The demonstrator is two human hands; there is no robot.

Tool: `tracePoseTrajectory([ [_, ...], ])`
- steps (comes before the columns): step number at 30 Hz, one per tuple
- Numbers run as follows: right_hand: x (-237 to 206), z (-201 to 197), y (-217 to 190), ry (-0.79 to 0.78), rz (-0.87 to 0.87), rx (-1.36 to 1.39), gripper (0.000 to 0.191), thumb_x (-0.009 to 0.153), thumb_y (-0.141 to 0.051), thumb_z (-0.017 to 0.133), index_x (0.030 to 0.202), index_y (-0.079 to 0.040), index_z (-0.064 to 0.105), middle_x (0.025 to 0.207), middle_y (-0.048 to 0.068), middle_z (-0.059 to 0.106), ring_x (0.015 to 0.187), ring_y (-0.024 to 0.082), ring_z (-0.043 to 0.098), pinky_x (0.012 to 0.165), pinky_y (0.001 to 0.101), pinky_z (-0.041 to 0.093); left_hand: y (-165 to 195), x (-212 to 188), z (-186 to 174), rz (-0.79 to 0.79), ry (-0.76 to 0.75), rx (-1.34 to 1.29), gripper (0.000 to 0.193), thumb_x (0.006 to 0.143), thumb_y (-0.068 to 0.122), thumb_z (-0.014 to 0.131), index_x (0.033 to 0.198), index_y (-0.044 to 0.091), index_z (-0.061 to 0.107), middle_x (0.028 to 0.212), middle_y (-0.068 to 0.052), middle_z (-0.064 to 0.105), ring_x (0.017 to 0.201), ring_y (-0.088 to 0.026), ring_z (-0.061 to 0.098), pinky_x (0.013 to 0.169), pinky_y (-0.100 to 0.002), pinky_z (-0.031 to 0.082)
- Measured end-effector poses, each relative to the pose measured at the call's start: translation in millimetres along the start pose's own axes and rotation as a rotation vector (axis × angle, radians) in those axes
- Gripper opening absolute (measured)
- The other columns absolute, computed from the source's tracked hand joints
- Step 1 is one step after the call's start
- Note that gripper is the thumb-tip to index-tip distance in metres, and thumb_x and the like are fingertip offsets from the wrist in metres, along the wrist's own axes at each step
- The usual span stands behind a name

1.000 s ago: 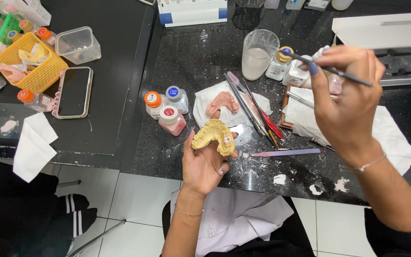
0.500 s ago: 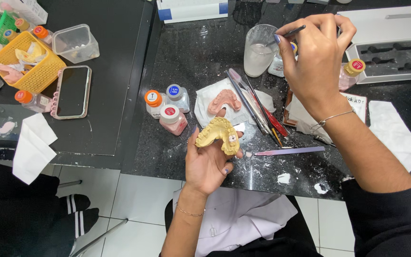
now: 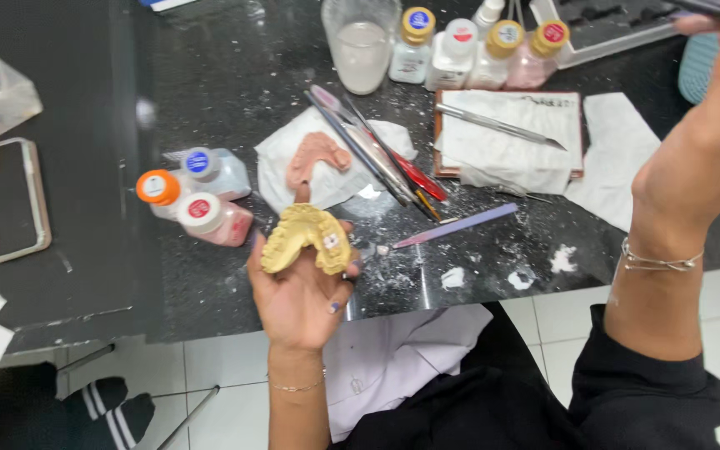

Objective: The person holds a yellow dental stone model of an upper denture in one hand and uses a fine brush to apply and shape small amounts of white ceramic material onto the artificial teeth. They periodically dip the brush, add material, and refine the surface of individual teeth on the model.

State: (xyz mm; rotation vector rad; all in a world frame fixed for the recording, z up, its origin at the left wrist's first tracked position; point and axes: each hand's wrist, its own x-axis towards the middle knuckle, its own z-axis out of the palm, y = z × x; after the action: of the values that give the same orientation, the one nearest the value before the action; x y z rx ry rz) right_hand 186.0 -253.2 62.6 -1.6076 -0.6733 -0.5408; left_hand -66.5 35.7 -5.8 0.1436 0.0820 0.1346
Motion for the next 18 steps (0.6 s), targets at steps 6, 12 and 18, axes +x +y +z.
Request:
tracePoseTrajectory([
  [6,-66.6,-91.0,33.6,0.345,0.245,-0.200,0.026,0.124,-0.025,0.051,0.120,-0.001,0.061,0.113,0.005,0.066,0.101,0.012,0.066,0.099,0.0287,0.044,-6.3,-2.7,2.2,0.031,-0.020,-0.035,0.072,0.107,0.059,0.039,0.169,0.025,0.030,0.131,-0.025,0.059,0.094,-0.037,0.064,0.054,-0.032,0.054],
  [12,-85.0,-109.4,51.6,0.313,0.370,-0.222,0.013,0.122,-0.016,0.059,0.119,-0.003,0.055,0.114,0.006,0.068,0.100,0.014,0.074,0.081,0.0223,0.045,-7.2,-2.1,0.7,0.034,0.010,-0.022,0.072,0.107,0.060,0.040,0.169,0.026,0.030,0.131,-0.025,0.059,0.094,-0.037,0.064,0.053,-0.032,0.053],
  [18,-85.2,-102.7,49.1,0.280,0.377,-0.123,0.007,0.119,-0.004,0.058,0.122,-0.001,0.054,0.111,0.009,0.066,0.101,0.017,0.074,0.088,0.0231,0.052,-6.9,-0.5,1.9,0.048,-0.023,-0.043,0.073,0.106,0.060,0.039,0.170,0.027,0.028,0.131,-0.024,0.060,0.095,-0.037,0.065,0.053,-0.032,0.054],
])
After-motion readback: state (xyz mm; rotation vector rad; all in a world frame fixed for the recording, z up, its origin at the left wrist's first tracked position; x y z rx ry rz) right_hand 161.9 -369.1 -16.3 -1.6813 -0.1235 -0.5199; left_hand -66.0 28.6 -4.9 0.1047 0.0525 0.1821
